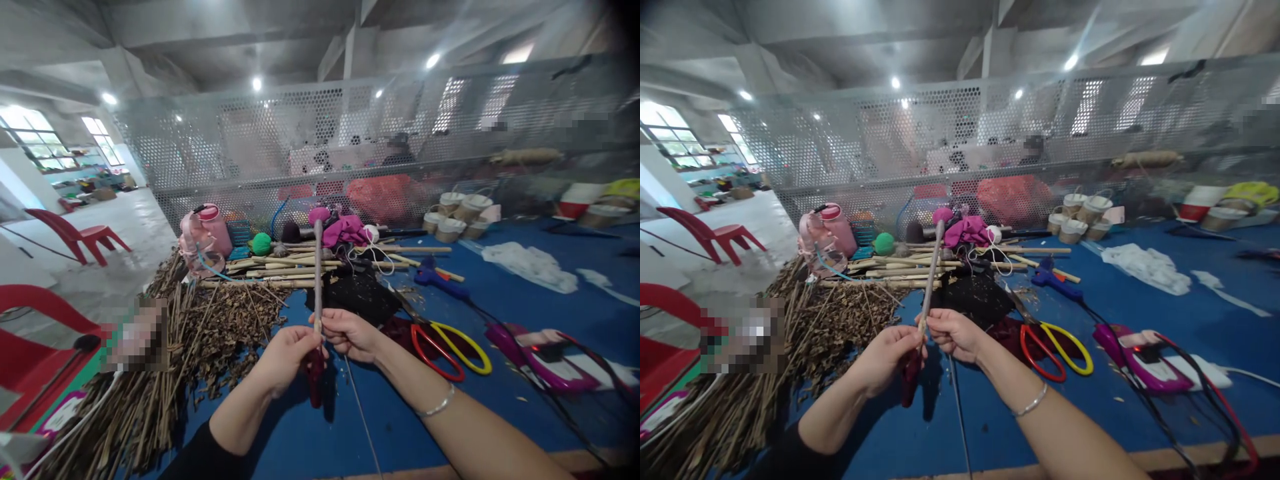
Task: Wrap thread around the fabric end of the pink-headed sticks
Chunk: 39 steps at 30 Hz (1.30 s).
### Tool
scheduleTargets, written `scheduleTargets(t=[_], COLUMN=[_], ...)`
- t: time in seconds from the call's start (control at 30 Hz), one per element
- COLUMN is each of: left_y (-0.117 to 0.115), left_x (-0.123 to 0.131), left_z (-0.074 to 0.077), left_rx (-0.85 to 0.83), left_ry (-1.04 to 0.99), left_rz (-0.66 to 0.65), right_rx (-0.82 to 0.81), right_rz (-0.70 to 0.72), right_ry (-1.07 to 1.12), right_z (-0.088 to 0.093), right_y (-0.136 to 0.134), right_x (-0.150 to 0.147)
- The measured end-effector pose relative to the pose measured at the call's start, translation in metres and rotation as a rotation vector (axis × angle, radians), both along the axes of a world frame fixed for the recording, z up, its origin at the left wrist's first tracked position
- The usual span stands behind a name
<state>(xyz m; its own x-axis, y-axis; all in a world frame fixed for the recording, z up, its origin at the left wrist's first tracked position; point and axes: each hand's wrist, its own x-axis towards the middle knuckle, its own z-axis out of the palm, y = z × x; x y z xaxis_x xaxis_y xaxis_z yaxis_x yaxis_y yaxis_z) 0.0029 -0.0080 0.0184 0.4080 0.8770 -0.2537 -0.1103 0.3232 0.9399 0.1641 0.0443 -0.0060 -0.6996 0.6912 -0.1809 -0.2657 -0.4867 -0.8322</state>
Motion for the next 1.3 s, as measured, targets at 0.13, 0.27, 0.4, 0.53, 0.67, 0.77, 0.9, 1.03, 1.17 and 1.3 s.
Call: scheduleTargets(t=[0.13, 0.27, 0.4, 0.53, 0.67, 0.77, 0.9, 1.03, 1.17, 1.3], left_y=[0.000, 0.003, 0.005, 0.004, 0.001, 0.001, 0.004, 0.005, 0.000, -0.003], left_x=[0.000, -0.005, -0.006, -0.004, -0.002, -0.003, -0.008, -0.010, -0.008, -0.007], left_z=[-0.008, -0.017, -0.015, -0.007, -0.005, -0.008, -0.014, -0.012, -0.008, -0.010], left_rx=[-0.031, 0.207, 0.227, 0.102, -0.069, -0.040, 0.181, 0.118, 0.011, -0.049], left_ry=[0.055, 0.447, 0.425, 0.178, 0.015, 0.145, 0.429, 0.253, -0.019, 0.038], left_rz=[0.014, 0.166, 0.169, 0.076, 0.075, 0.083, 0.169, 0.109, 0.015, 0.014], right_rx=[0.002, 0.029, 0.027, -0.003, -0.005, 0.034, 0.066, 0.029, 0.010, 0.049], right_rz=[-0.020, -0.072, -0.057, -0.002, -0.014, -0.061, -0.092, -0.030, 0.017, -0.036], right_ry=[-0.054, -0.149, -0.127, -0.024, -0.035, -0.087, -0.173, -0.085, -0.027, -0.084], right_z=[-0.004, -0.010, -0.009, -0.005, -0.005, -0.007, -0.010, -0.007, -0.002, -0.004], right_y=[0.000, -0.003, -0.004, -0.002, 0.000, -0.001, -0.002, -0.003, -0.002, -0.004], right_x=[-0.004, -0.011, -0.012, -0.008, -0.010, -0.014, -0.017, -0.013, -0.010, -0.015])
